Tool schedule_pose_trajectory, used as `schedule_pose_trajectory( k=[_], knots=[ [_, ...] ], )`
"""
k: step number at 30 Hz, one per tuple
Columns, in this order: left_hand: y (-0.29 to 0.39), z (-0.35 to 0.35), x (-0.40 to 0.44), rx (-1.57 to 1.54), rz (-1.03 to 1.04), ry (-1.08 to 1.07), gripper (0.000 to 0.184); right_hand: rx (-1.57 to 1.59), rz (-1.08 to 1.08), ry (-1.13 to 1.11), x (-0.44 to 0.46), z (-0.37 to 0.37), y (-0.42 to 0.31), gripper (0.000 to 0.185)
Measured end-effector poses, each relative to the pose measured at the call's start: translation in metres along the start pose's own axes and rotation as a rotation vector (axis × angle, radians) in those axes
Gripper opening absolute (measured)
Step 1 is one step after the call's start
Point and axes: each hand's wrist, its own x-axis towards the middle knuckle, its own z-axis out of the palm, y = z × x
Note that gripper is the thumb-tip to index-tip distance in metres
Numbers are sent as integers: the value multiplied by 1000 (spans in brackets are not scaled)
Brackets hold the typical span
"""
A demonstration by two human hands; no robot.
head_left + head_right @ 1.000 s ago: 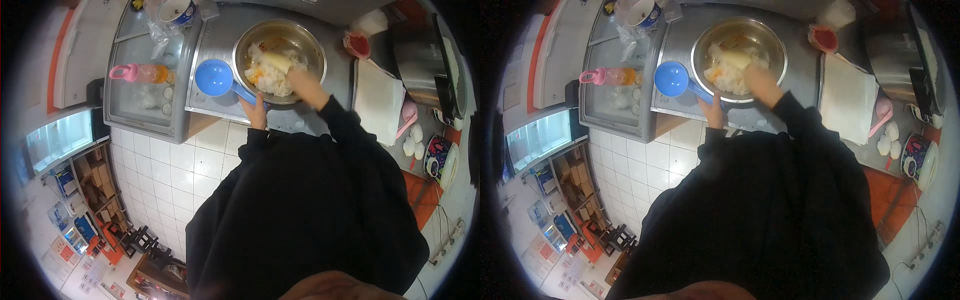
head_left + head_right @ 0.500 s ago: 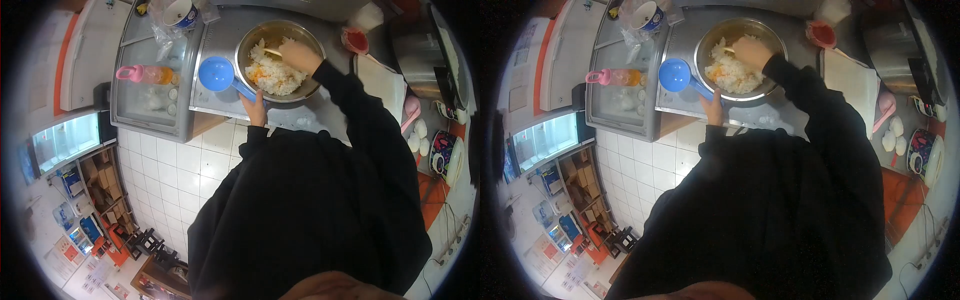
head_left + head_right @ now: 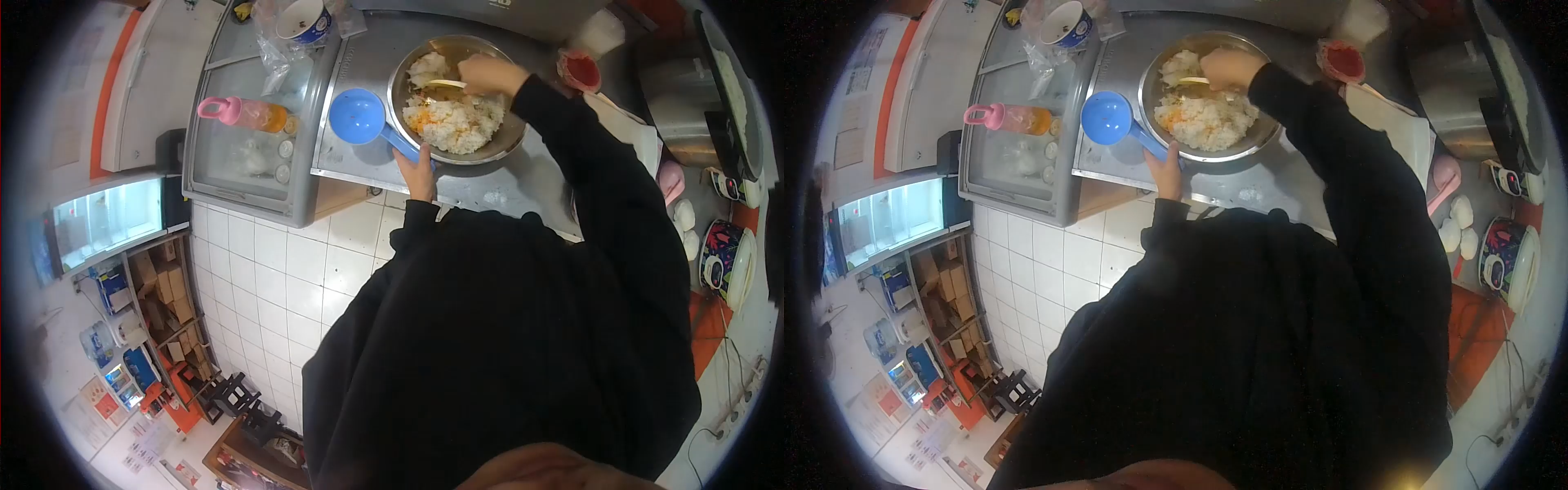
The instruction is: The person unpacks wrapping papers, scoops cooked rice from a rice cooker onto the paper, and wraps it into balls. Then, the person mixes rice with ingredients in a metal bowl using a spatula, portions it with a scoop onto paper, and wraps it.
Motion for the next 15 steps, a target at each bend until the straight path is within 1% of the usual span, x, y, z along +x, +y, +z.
schedule_pose_trajectory(
  k=[1, 2, 3, 4, 5, 7, 8, 9, 11, 12, 13, 15],
  knots=[
    [3, 2, 0, -6, -11, -5, 48, 26, 38, -267, 5, -15, 3, 14],
    [-1, 0, 2, -5, -13, 3, 48, 49, 8, -317, 1, -26, -7, 17],
    [-8, -2, 4, 28, 48, 15, 47, -3, -70, -446, -15, -35, -18, 17],
    [-11, -2, 4, 60, 112, 23, 47, -17, -19, -270, -27, -9, -30, 18],
    [-9, -3, 2, 59, 112, 23, 47, -32, 36, -88, -33, 23, -37, 19],
    [-1, 1, 0, 46, 27, 42, 46, -53, 67, -37, -30, 36, -46, 18],
    [-5, 1, 3, -16, 46, 8, 45, -69, 93, 9, -29, 37, -47, 18],
    [-7, -1, 0, -11, 41, 8, 45, -63, 95, 5, -29, 35, -40, 18],
    [-7, 0, 3, -1, 37, 49, 47, 161, 90, -139, -16, 4, -16, 19],
    [-6, -1, 4, 3, 36, 50, 47, 193, 160, -170, -8, 10, -4, 20],
    [-7, -1, 5, -6, 18, 34, 49, 193, 158, -174, -4, 9, -6, 20],
    [-14, -6, 0, -12, -12, 20, 50, 171, 138, -100, 2, 11, -16, 20]
  ],
)
